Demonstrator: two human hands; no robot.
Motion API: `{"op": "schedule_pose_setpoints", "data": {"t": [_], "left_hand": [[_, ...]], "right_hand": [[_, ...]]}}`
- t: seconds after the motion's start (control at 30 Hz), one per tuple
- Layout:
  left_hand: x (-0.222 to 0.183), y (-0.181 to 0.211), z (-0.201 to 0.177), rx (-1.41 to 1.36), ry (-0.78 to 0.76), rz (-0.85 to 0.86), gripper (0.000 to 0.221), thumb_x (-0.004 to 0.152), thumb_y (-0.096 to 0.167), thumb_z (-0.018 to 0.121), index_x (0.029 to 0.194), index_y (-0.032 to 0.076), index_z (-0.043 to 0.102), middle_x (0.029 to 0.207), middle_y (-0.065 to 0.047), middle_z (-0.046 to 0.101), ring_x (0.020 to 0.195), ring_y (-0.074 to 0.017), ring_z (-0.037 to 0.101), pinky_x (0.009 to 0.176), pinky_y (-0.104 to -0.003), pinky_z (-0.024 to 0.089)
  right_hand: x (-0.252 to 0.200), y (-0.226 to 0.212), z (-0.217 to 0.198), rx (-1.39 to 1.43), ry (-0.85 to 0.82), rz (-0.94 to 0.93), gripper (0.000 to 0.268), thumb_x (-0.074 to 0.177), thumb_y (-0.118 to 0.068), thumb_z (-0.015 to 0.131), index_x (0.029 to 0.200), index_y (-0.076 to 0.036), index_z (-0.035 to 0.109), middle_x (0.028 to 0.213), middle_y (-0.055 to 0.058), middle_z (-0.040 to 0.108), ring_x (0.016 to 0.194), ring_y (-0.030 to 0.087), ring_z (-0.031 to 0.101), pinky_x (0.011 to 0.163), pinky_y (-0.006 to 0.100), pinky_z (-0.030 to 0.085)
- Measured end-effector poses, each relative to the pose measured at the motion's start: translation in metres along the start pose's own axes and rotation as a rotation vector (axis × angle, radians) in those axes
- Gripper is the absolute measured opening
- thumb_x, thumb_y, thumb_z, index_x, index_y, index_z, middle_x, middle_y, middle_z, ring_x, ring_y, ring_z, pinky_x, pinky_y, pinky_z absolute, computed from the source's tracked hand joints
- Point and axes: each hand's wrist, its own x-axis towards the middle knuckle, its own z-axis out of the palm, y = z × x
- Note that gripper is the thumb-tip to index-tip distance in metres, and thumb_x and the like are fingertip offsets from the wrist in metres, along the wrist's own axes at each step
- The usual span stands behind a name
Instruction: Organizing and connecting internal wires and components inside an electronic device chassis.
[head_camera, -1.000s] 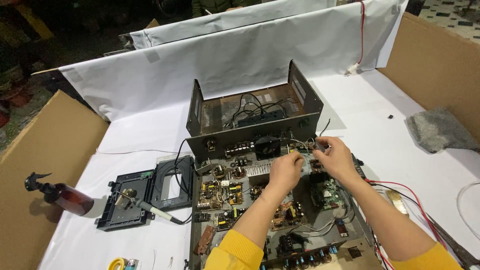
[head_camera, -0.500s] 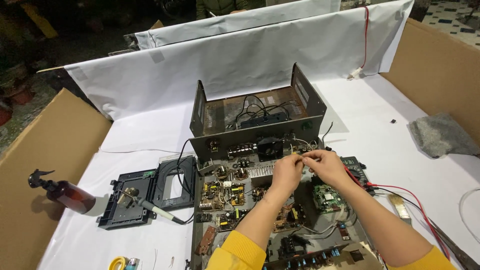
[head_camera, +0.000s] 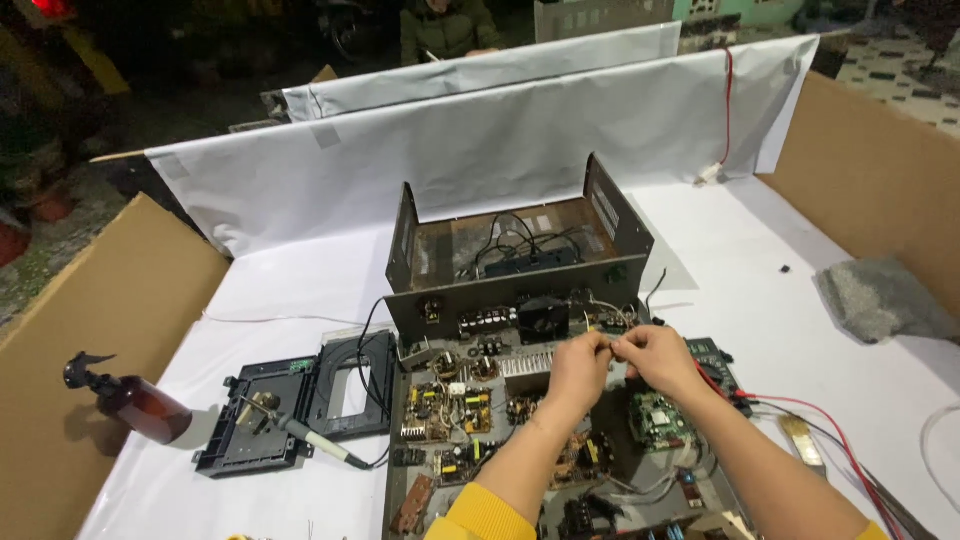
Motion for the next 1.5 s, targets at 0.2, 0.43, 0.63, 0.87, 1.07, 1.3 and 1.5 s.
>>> {"op": "schedule_pose_setpoints", "data": {"t": [0.2, 0.43, 0.63, 0.87, 1.07, 1.3, 1.5], "left_hand": [[0.006, -0.014, 0.01, -0.02, -0.004, 0.002, 0.01, 0.092, 0.006, 0.068, 0.096, 0.009, 0.076, 0.087, -0.012, 0.076, 0.094, -0.0354, 0.074, 0.084, -0.044, 0.059], [0.002, 0.001, -0.001, 0.029, -0.031, -0.01, 0.008, 0.093, 0.007, 0.067, 0.097, 0.006, 0.074, 0.091, -0.016, 0.075, 0.097, -0.0391, 0.073, 0.084, -0.048, 0.059], [0.001, 0.005, -0.001, 0.018, -0.063, -0.041, 0.01, 0.095, 0.008, 0.064, 0.098, 0.005, 0.073, 0.093, -0.018, 0.074, 0.099, -0.041, 0.072, 0.085, -0.049, 0.059], [0.001, 0.013, -0.008, -0.007, -0.066, -0.099, 0.011, 0.097, 0.008, 0.063, 0.1, 0.005, 0.073, 0.095, -0.018, 0.075, 0.1, -0.0398, 0.071, 0.085, -0.049, 0.059], [0.0, 0.018, -0.015, -0.078, -0.06, -0.149, 0.016, 0.098, 0.004, 0.058, 0.104, 0.005, 0.073, 0.096, -0.017, 0.075, 0.1, -0.0359, 0.072, 0.086, -0.044, 0.06], [-0.007, 0.027, -0.022, -0.087, -0.056, -0.143, 0.016, 0.1, 0.008, 0.06, 0.107, 0.001, 0.073, 0.097, -0.02, 0.076, 0.1, -0.0377, 0.073, 0.085, -0.046, 0.06], [0.004, -0.001, 0.003, -0.057, -0.03, -0.087, 0.014, 0.098, 0.007, 0.064, 0.108, 0.003, 0.073, 0.101, -0.022, 0.076, 0.104, -0.0408, 0.072, 0.088, -0.049, 0.058]], "right_hand": [[0.013, 0.015, 0.002, -0.087, -0.069, -0.021, 0.031, 0.1, -0.026, 0.059, 0.097, -0.004, 0.08, 0.065, 0.013, 0.078, 0.071, 0.025, 0.076, 0.069, 0.036, 0.056], [0.018, 0.019, 0.008, -0.204, -0.097, -0.059, 0.033, 0.104, -0.027, 0.05, 0.098, -0.006, 0.075, 0.065, 0.011, 0.077, 0.075, 0.025, 0.078, 0.076, 0.037, 0.058], [0.005, -0.001, -0.003, -0.25, -0.108, -0.089, 0.033, 0.106, -0.021, 0.046, 0.099, -0.003, 0.072, 0.063, 0.013, 0.075, 0.069, 0.026, 0.076, 0.075, 0.037, 0.059], [0.012, 0.002, 0.0, -0.168, -0.117, -0.106, 0.031, 0.107, -0.015, 0.045, 0.1, 0.002, 0.07, 0.065, 0.015, 0.072, 0.065, 0.026, 0.076, 0.072, 0.04, 0.059], [0.01, 0.011, 0.001, 0.214, -0.096, -0.074, 0.031, 0.1, -0.013, 0.059, 0.119, 0.01, 0.064, 0.082, 0.019, 0.072, 0.056, 0.025, 0.071, 0.053, 0.032, 0.054], [0.018, 0.026, 0.007, 0.288, -0.033, -0.1, 0.025, 0.093, 0.001, 0.068, 0.113, 0.016, 0.071, 0.087, 0.022, 0.071, 0.064, 0.027, 0.073, 0.055, 0.034, 0.057], [0.023, 0.027, 0.008, -0.019, -0.038, -0.121, 0.02, 0.095, -0.017, 0.07, 0.102, 0.0, 0.077, 0.068, 0.018, 0.076, 0.07, 0.028, 0.075, 0.07, 0.038, 0.056]]}}
